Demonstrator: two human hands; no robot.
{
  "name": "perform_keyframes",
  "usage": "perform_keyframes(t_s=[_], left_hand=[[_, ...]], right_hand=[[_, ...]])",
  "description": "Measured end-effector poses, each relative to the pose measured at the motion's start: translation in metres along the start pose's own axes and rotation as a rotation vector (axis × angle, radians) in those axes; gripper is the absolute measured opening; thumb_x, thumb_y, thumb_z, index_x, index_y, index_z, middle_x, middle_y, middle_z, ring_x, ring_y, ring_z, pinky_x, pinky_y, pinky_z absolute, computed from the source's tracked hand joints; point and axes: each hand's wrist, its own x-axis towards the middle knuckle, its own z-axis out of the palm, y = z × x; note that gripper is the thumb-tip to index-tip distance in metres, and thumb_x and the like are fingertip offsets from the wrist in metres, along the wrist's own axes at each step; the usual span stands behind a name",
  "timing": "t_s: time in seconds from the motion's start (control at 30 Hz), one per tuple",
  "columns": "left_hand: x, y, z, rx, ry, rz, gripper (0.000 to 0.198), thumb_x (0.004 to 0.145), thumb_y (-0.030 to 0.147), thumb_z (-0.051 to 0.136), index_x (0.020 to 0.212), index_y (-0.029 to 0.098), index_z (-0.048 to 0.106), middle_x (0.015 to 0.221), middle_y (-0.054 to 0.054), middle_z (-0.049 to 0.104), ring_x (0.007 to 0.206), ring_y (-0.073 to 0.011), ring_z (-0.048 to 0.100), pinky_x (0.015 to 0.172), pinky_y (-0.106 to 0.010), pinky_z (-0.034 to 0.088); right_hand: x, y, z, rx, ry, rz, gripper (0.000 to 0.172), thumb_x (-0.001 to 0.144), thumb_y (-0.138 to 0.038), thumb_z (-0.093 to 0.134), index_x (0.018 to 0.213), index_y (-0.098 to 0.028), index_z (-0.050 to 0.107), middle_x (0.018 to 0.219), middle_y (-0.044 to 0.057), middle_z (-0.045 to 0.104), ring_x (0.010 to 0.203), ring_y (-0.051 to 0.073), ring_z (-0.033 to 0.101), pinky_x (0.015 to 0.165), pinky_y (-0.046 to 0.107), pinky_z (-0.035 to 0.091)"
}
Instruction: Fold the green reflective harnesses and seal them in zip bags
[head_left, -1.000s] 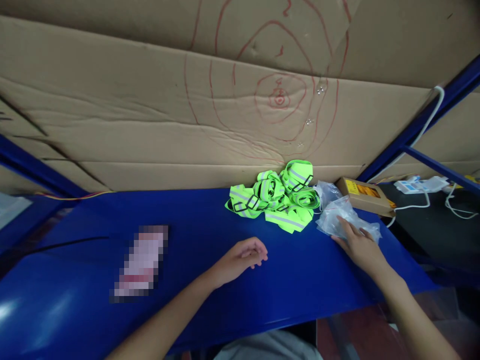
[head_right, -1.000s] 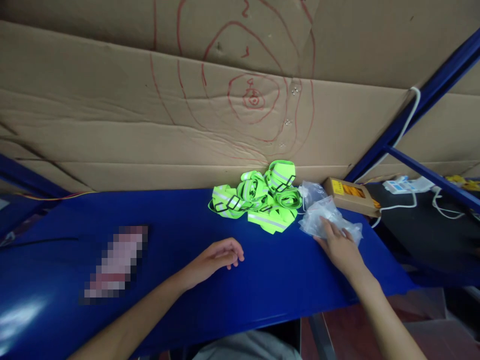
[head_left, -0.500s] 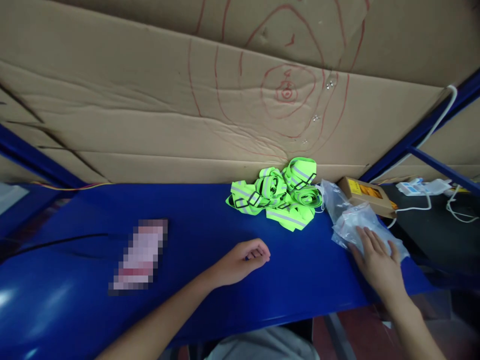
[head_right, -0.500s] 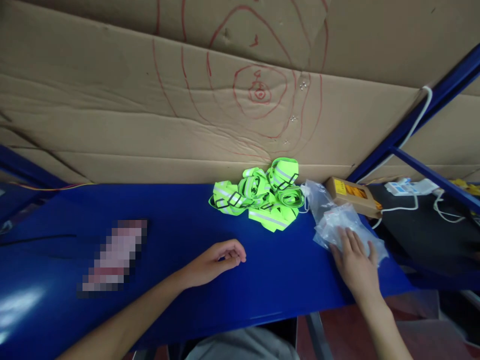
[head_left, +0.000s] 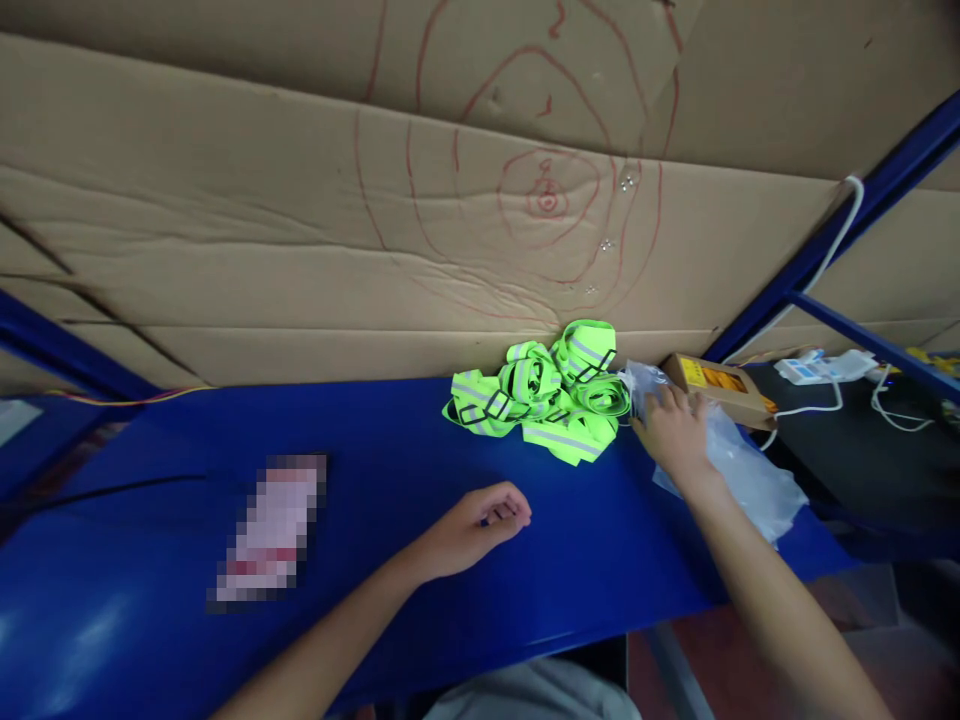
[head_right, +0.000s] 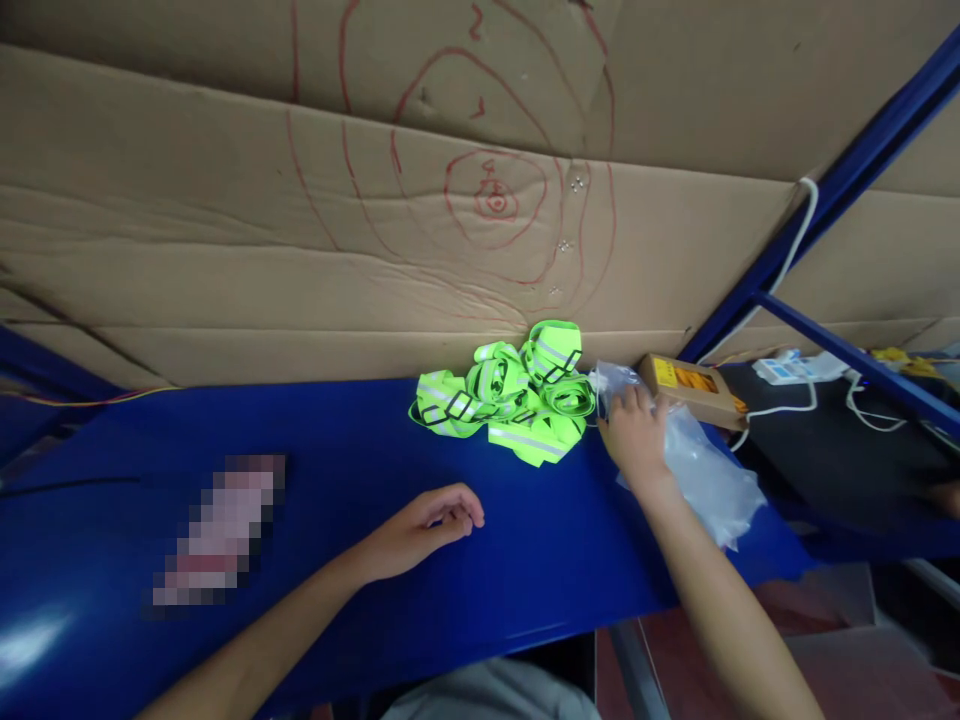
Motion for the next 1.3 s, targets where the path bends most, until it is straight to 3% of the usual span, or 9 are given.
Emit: perform_keyframes(t_s=[0.17,0.3,0.47,0.6,0.73,0.93,1.0,1.17,1.3], left_hand=[[-0.001,0.005,0.002,0.04,-0.002,-0.017,0.025,0.094,0.039,0.059,0.1,0.017,0.068,0.099,-0.007,0.071,0.089,-0.0178,0.062,0.079,-0.029,0.046],[-0.003,0.009,0.004,0.083,-0.008,-0.025,0.023,0.094,0.038,0.058,0.1,0.018,0.069,0.099,-0.006,0.071,0.089,-0.0174,0.062,0.079,-0.028,0.045],[-0.004,0.01,0.004,0.101,-0.005,-0.028,0.021,0.093,0.036,0.058,0.1,0.019,0.069,0.098,-0.005,0.071,0.087,-0.0167,0.061,0.079,-0.027,0.045],[-0.003,0.008,0.004,0.092,0.002,-0.034,0.021,0.093,0.036,0.059,0.099,0.019,0.069,0.096,-0.005,0.071,0.086,-0.0165,0.061,0.077,-0.026,0.045],[-0.003,0.008,0.003,0.095,0.003,-0.028,0.023,0.094,0.037,0.058,0.1,0.018,0.069,0.097,-0.005,0.071,0.087,-0.0166,0.061,0.078,-0.027,0.045],[-0.004,0.009,0.003,0.13,-0.004,-0.027,0.023,0.095,0.038,0.057,0.101,0.02,0.069,0.099,-0.004,0.072,0.089,-0.0166,0.062,0.078,-0.027,0.045],[-0.002,0.008,0.004,0.136,-0.004,-0.017,0.022,0.095,0.037,0.057,0.101,0.019,0.069,0.099,-0.005,0.072,0.089,-0.0168,0.062,0.078,-0.027,0.045],[0.002,0.004,0.008,0.137,0.0,-0.016,0.023,0.094,0.038,0.058,0.101,0.019,0.069,0.1,-0.005,0.072,0.089,-0.0172,0.062,0.077,-0.027,0.045],[0.002,0.004,0.007,0.132,0.005,-0.007,0.023,0.094,0.039,0.058,0.101,0.019,0.07,0.101,-0.006,0.072,0.09,-0.0175,0.062,0.077,-0.027,0.045]], right_hand=[[0.036,0.003,0.004,0.038,-0.116,0.011,0.027,0.095,-0.027,0.054,0.113,-0.012,0.068,0.115,0.021,0.072,0.113,0.036,0.064,0.099,0.05,0.039],[0.03,0.005,0.011,0.063,-0.176,0.047,0.046,0.087,-0.033,0.067,0.128,-0.012,0.061,0.121,0.025,0.07,0.12,0.042,0.061,0.1,0.057,0.039],[0.025,0.011,0.019,0.192,-0.141,0.094,0.039,0.088,-0.016,0.056,0.126,-0.01,0.064,0.101,0.023,0.076,0.093,0.033,0.074,0.085,0.045,0.05],[0.038,0.029,0.006,0.356,0.032,0.148,0.037,0.089,-0.018,0.053,0.124,-0.014,0.067,0.097,0.014,0.078,0.084,0.026,0.075,0.075,0.033,0.053],[0.04,0.054,-0.036,0.442,0.309,0.258,0.044,0.099,-0.026,0.042,0.136,-0.008,0.056,0.113,0.02,0.074,0.094,0.024,0.073,0.08,0.031,0.053],[-0.018,0.086,-0.07,0.24,0.862,0.224,0.03,0.096,-0.025,0.053,0.115,-0.015,0.073,0.11,0.016,0.075,0.109,0.03,0.069,0.099,0.042,0.049],[-0.049,0.093,-0.058,0.226,0.782,0.189,0.025,0.095,-0.026,0.055,0.108,-0.019,0.075,0.112,0.014,0.076,0.113,0.031,0.068,0.101,0.045,0.047],[-0.111,0.111,-0.027,0.415,0.255,0.002,0.023,0.091,-0.05,0.058,0.098,-0.034,0.074,0.116,0.008,0.075,0.108,0.035,0.071,0.095,0.05,0.052],[-0.114,0.111,-0.04,0.459,0.372,0.176,0.03,0.094,-0.052,0.053,0.114,-0.036,0.07,0.124,0.009,0.071,0.121,0.033,0.065,0.107,0.047,0.048]])
